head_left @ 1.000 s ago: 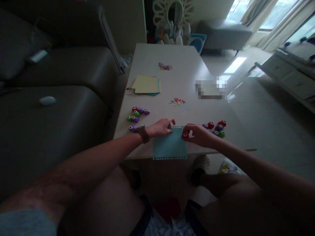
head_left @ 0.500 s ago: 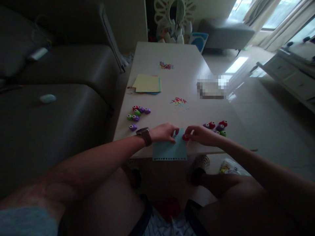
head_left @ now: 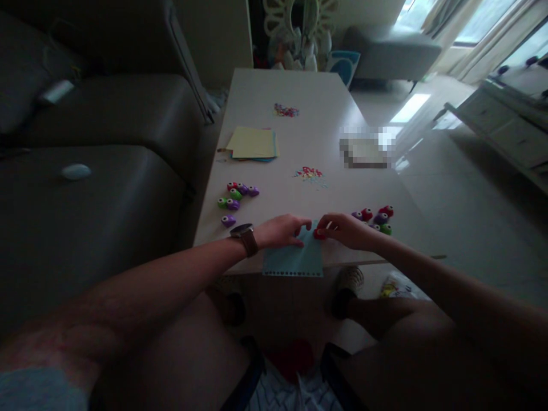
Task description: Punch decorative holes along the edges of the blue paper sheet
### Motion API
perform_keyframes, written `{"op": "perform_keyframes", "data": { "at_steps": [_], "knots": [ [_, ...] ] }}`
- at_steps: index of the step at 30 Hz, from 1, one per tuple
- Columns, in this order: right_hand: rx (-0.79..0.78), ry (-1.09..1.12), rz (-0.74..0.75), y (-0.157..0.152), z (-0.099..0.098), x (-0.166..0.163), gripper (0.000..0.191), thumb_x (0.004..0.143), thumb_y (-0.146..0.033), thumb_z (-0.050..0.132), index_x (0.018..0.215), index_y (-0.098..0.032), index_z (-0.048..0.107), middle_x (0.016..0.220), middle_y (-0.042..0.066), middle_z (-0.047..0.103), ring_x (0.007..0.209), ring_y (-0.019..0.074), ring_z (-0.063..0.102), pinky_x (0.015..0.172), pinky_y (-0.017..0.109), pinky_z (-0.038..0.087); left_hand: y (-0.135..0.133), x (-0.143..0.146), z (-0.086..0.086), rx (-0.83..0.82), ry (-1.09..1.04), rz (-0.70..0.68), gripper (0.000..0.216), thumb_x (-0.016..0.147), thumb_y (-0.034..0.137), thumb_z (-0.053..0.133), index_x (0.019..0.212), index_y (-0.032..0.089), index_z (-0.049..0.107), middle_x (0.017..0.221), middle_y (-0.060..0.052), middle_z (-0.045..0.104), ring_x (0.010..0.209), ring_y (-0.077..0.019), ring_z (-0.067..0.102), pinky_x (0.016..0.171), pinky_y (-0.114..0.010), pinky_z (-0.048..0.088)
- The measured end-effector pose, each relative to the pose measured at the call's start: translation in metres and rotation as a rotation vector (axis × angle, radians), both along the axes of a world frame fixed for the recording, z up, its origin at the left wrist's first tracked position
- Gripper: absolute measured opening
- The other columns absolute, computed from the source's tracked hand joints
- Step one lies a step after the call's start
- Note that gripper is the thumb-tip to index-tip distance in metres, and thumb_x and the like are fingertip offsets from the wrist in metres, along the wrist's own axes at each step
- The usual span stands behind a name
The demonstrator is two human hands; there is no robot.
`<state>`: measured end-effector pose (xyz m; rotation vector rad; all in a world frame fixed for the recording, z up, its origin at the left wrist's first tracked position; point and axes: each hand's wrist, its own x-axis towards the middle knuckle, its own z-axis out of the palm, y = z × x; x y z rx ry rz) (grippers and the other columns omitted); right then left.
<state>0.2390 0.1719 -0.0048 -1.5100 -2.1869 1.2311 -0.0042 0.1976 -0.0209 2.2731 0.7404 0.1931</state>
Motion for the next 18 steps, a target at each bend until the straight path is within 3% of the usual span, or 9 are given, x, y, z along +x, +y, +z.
{"op": "perform_keyframes", "data": {
  "at_steps": [6,13,18],
  "knots": [
    [0.006,-0.006,-0.017,0.001,0.0,-0.002,0.016,0.086,-0.039,0.067,0.088,-0.023,0.069,0.078,0.004,0.072,0.07,0.0203,0.066,0.061,0.031,0.049,-0.009,-0.005,-0.001,0.065,-0.022,-0.001,0.059,0.087,0.024,0.074,0.14,0.027,0.049,0.098,-0.003,0.065,0.085,-0.0184,0.061,0.075,-0.028,0.043],
    [-0.071,0.05,-0.036,0.007,0.004,-0.006,0.02,0.083,-0.042,0.07,0.08,-0.022,0.069,0.078,0.006,0.074,0.07,0.0206,0.067,0.063,0.033,0.05,-0.013,-0.007,0.002,0.242,0.084,-0.082,0.056,0.092,0.026,0.069,0.144,0.028,0.049,0.106,-0.006,0.061,0.092,-0.0218,0.06,0.083,-0.032,0.044],
    [-0.139,0.022,-0.088,0.017,0.004,-0.009,0.027,0.069,-0.047,0.081,0.074,-0.022,0.071,0.072,0.006,0.072,0.065,0.0201,0.063,0.055,0.031,0.046,-0.013,-0.006,-0.001,0.266,0.108,-0.082,0.052,0.093,0.025,0.067,0.143,0.029,0.052,0.109,-0.007,0.061,0.093,-0.0213,0.06,0.084,-0.031,0.044]
  ]
}}
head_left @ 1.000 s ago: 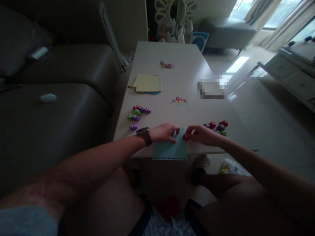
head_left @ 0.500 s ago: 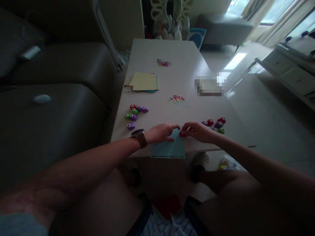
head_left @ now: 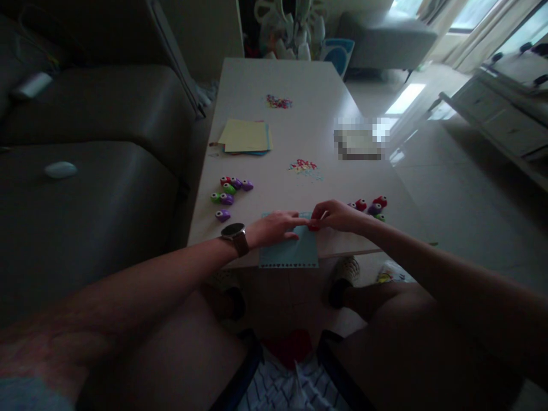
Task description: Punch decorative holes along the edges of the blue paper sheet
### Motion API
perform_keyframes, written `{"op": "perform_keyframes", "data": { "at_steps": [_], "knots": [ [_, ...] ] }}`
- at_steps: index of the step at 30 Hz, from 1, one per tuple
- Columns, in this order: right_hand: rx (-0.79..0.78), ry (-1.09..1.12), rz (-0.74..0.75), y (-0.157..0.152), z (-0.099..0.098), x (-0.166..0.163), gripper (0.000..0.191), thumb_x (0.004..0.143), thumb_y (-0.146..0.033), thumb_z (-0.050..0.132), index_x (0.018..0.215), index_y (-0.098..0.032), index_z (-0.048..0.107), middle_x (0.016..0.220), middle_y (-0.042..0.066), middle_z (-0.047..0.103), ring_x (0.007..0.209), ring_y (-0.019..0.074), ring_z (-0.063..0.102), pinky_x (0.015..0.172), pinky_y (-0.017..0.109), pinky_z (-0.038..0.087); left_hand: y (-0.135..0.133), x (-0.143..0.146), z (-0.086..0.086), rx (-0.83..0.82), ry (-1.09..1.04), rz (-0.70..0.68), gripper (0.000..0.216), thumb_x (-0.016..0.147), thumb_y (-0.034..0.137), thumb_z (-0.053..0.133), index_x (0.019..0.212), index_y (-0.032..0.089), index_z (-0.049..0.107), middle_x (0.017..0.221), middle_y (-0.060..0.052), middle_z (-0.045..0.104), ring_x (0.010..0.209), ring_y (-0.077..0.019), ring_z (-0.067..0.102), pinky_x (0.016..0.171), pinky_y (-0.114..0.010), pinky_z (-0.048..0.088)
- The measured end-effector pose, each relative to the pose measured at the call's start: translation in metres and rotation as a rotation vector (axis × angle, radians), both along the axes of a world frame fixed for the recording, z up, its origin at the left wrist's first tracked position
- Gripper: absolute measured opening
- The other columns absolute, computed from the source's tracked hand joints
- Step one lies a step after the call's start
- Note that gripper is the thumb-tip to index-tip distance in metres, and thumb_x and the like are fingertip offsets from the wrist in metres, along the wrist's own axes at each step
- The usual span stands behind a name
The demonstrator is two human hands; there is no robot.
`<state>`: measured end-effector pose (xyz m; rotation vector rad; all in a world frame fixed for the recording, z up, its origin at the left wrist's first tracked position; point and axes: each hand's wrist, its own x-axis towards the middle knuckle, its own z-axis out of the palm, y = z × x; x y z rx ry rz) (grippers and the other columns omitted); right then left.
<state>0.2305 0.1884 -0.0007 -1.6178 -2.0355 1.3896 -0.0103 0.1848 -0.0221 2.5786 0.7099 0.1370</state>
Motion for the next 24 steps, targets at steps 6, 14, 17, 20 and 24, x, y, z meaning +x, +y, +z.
{"op": "perform_keyframes", "data": {
  "at_steps": [6,14,17,20,24],
  "knots": [
    [-0.059,-0.119,-0.075,0.007,0.001,-0.005,0.022,0.065,-0.035,0.086,0.067,-0.02,0.069,0.068,0.005,0.069,0.058,0.016,0.056,0.052,0.029,0.038,-0.001,0.001,0.001,-0.009,0.009,0.013,0.049,0.093,0.023,0.067,0.141,0.026,0.054,0.114,-0.008,0.061,0.1,-0.0234,0.061,0.089,-0.034,0.045],
    [-0.047,-0.332,-0.097,0.001,0.014,-0.022,0.012,0.075,-0.025,0.079,0.08,-0.015,0.073,0.07,0.003,0.069,0.06,0.0122,0.057,0.051,0.022,0.039,-0.001,0.001,-0.002,-0.032,-0.04,-0.006,0.05,0.093,0.02,0.066,0.14,0.029,0.054,0.114,-0.006,0.059,0.1,-0.0213,0.061,0.091,-0.034,0.047],
    [-0.051,-0.319,-0.108,-0.001,0.019,-0.025,0.011,0.073,-0.019,0.079,0.081,-0.014,0.074,0.07,0.003,0.07,0.061,0.0119,0.059,0.05,0.02,0.039,0.001,0.0,-0.005,-0.033,-0.049,-0.002,0.048,0.092,0.019,0.066,0.138,0.029,0.055,0.108,-0.004,0.059,0.096,-0.0198,0.061,0.089,-0.032,0.047],
    [-0.015,-0.298,-0.088,-0.004,0.023,-0.022,0.013,0.075,-0.019,0.079,0.087,-0.015,0.075,0.075,0.002,0.074,0.064,0.0121,0.063,0.053,0.019,0.043,0.001,0.0,-0.007,-0.04,-0.041,0.013,0.054,0.091,0.018,0.067,0.141,0.029,0.051,0.102,-0.003,0.058,0.088,-0.0186,0.06,0.083,-0.031,0.048],
    [0.09,-0.302,-0.042,-0.007,0.027,-0.009,0.02,0.077,-0.019,0.078,0.097,-0.014,0.075,0.085,0.005,0.076,0.072,0.0151,0.067,0.059,0.021,0.045,-0.004,0.0,-0.009,-0.054,-0.094,0.056,0.063,0.091,0.016,0.067,0.147,0.026,0.042,0.109,-0.005,0.059,0.092,-0.0188,0.059,0.089,-0.034,0.049]
  ]
}}
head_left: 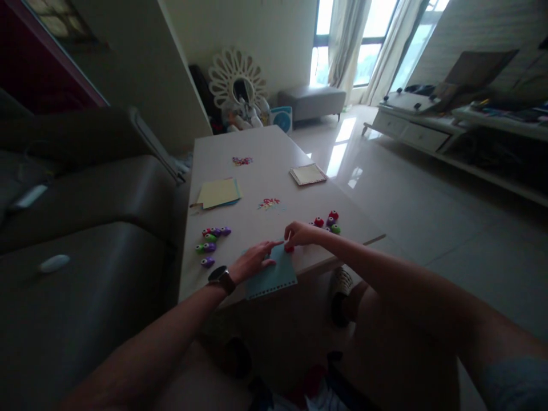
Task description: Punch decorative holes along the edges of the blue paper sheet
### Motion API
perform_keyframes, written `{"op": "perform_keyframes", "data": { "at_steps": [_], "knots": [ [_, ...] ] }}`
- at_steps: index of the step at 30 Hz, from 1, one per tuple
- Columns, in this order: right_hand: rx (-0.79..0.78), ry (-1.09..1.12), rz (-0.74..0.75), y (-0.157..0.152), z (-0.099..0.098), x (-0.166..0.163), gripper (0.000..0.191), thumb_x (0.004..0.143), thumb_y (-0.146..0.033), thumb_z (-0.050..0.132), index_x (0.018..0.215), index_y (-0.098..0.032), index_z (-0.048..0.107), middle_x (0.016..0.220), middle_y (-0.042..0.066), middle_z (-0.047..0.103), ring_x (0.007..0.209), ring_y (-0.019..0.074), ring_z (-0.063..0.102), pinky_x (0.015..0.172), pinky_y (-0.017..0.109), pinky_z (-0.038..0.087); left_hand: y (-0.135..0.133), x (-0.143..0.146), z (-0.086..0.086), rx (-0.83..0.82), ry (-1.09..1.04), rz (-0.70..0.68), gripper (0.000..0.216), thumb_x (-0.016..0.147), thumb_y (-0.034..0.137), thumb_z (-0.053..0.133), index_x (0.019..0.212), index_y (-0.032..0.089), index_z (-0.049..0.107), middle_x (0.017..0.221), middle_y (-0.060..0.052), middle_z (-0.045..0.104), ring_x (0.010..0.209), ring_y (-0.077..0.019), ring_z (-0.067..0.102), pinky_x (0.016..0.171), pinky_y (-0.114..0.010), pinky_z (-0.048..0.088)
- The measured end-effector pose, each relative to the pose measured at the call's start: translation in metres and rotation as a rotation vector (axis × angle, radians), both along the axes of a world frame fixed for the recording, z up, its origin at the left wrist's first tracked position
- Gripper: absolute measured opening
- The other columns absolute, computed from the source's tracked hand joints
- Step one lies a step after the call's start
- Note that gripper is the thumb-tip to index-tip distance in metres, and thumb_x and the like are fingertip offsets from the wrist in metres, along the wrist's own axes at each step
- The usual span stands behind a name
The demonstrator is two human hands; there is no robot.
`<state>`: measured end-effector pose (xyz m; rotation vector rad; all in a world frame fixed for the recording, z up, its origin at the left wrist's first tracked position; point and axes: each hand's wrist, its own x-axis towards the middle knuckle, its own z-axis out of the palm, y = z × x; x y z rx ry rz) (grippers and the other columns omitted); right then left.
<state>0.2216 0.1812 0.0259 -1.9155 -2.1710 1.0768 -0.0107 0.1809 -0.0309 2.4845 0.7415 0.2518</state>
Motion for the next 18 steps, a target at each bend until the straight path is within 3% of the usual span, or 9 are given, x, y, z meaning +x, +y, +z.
{"op": "perform_keyframes", "data": {
  "at_steps": [6,10,14,18],
  "knots": [
    [0.19,-0.046,0.167,-0.01,-0.001,0.015,0.032,0.076,-0.018,0.078,0.109,-0.017,0.073,0.109,0.007,0.074,0.095,0.0196,0.066,0.081,0.026,0.046,-0.003,0.002,0.002,0.009,0.054,0.029,0.046,0.093,0.018,0.066,0.137,0.023,0.054,0.109,-0.007,0.059,0.091,-0.0192,0.061,0.087,-0.035,0.05],
    [0.309,-0.172,0.344,-0.014,-0.007,0.019,0.023,0.079,-0.015,0.071,0.101,-0.019,0.075,0.105,0.007,0.074,0.105,0.0235,0.063,0.09,0.03,0.042,0.0,0.004,0.004,0.025,0.102,0.007,0.036,0.094,0.022,0.065,0.13,0.024,0.062,0.109,-0.007,0.059,0.093,-0.0198,0.062,0.088,-0.034,0.05],
    [0.357,-0.284,0.319,-0.011,-0.009,0.03,0.015,0.076,-0.012,0.067,0.088,-0.018,0.073,0.096,0.01,0.073,0.106,0.0296,0.062,0.089,0.038,0.039,0.003,0.004,0.005,0.015,0.118,-0.024,0.032,0.094,0.024,0.065,0.126,0.023,0.066,0.111,-0.008,0.059,0.096,-0.0211,0.063,0.09,-0.035,0.05],
    [0.292,-0.339,0.326,-0.011,-0.005,0.037,0.013,0.073,-0.012,0.069,0.082,-0.02,0.072,0.093,0.008,0.074,0.105,0.0302,0.061,0.085,0.038,0.038,0.005,0.002,0.007,-0.013,0.121,-0.03,0.031,0.093,0.023,0.067,0.124,0.023,0.067,0.11,-0.007,0.06,0.096,-0.0206,0.063,0.09,-0.034,0.05]
  ]
}}
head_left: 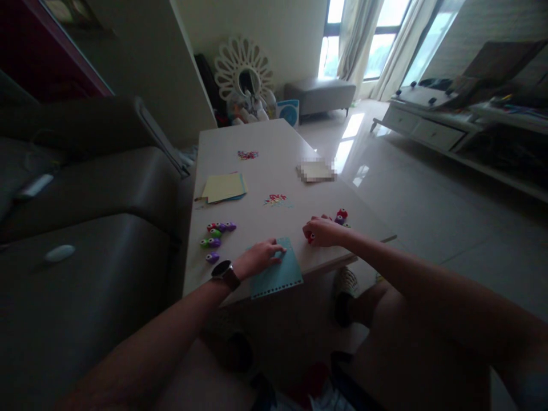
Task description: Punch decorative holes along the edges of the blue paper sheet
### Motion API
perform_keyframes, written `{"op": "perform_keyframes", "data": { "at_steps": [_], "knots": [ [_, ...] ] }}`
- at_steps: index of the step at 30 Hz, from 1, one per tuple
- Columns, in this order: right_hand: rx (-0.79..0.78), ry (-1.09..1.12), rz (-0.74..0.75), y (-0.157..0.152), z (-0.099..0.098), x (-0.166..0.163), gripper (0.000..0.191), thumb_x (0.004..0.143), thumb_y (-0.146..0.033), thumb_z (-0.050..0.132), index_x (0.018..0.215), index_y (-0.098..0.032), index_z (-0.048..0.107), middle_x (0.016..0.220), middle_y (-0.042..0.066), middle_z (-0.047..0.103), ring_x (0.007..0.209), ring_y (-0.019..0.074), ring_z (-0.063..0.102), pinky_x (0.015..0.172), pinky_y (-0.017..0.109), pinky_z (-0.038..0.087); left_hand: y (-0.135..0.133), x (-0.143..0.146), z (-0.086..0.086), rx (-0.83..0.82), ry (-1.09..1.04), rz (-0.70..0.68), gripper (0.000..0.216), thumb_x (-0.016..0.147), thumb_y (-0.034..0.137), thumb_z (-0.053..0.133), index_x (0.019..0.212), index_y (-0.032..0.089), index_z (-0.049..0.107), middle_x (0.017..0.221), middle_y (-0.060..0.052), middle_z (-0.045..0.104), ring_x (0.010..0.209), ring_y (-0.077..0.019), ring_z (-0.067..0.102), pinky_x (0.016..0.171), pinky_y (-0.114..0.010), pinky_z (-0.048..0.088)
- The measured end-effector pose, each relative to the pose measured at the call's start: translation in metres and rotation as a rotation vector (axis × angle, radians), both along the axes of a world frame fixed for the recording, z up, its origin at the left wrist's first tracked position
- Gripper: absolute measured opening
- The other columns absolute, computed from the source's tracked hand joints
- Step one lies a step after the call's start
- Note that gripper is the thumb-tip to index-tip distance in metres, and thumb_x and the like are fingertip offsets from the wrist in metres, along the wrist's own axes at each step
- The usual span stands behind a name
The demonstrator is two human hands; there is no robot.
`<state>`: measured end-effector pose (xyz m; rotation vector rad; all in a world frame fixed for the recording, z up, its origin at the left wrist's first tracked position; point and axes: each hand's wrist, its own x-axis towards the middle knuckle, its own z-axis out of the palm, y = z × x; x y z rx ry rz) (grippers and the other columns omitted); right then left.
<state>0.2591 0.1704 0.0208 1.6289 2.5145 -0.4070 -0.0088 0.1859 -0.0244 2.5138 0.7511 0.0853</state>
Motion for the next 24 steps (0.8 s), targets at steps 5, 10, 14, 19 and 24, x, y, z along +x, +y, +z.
{"op": "perform_keyframes", "data": {
  "at_steps": [5,10,14,19,24],
  "knots": [
    [-0.066,0.144,-0.037,-0.001,0.005,0.0,0.022,0.076,-0.011,0.066,0.096,-0.019,0.072,0.102,0.006,0.075,0.098,0.0243,0.066,0.083,0.032,0.043,0.005,-0.004,0.006,-0.012,0.037,-0.011,0.03,0.091,0.024,0.069,0.121,0.023,0.068,0.108,-0.007,0.059,0.085,-0.0184,0.062,0.082,-0.031,0.049],
    [-0.226,0.366,-0.014,0.004,-0.006,0.003,0.022,0.081,-0.011,0.063,0.099,-0.019,0.073,0.106,0.005,0.076,0.098,0.021,0.07,0.087,0.028,0.049,0.007,-0.006,0.01,-0.04,0.041,-0.027,0.028,0.091,0.025,0.07,0.119,0.023,0.068,0.104,-0.006,0.059,0.082,-0.0169,0.06,0.078,-0.029,0.046],
    [-0.034,0.399,-0.122,0.009,-0.017,0.005,0.055,0.081,-0.012,0.065,0.135,-0.019,0.059,0.143,0.013,0.059,0.133,0.0262,0.054,0.111,0.038,0.039,0.007,-0.005,0.009,-0.038,0.042,-0.028,0.029,0.09,0.025,0.069,0.12,0.024,0.067,0.105,-0.006,0.06,0.082,-0.017,0.06,0.078,-0.03,0.046],
    [0.013,0.403,-0.189,0.012,-0.015,0.008,0.038,0.084,-0.01,0.062,0.12,-0.02,0.065,0.127,0.009,0.07,0.119,0.0233,0.063,0.105,0.037,0.043,0.008,-0.006,0.008,-0.049,0.022,-0.031,0.029,0.09,0.024,0.069,0.119,0.023,0.067,0.105,-0.006,0.06,0.083,-0.0175,0.06,0.079,-0.03,0.047],
    [-0.027,0.448,-0.186,0.014,-0.017,0.005,0.024,0.084,-0.009,0.06,0.105,-0.02,0.066,0.105,0.003,0.077,0.099,0.0198,0.069,0.094,0.033,0.046,0.009,-0.006,0.005,-0.044,0.015,-0.028,0.028,0.09,0.025,0.069,0.118,0.024,0.068,0.104,-0.005,0.06,0.081,-0.0169,0.059,0.078,-0.03,0.047]
  ]
}}
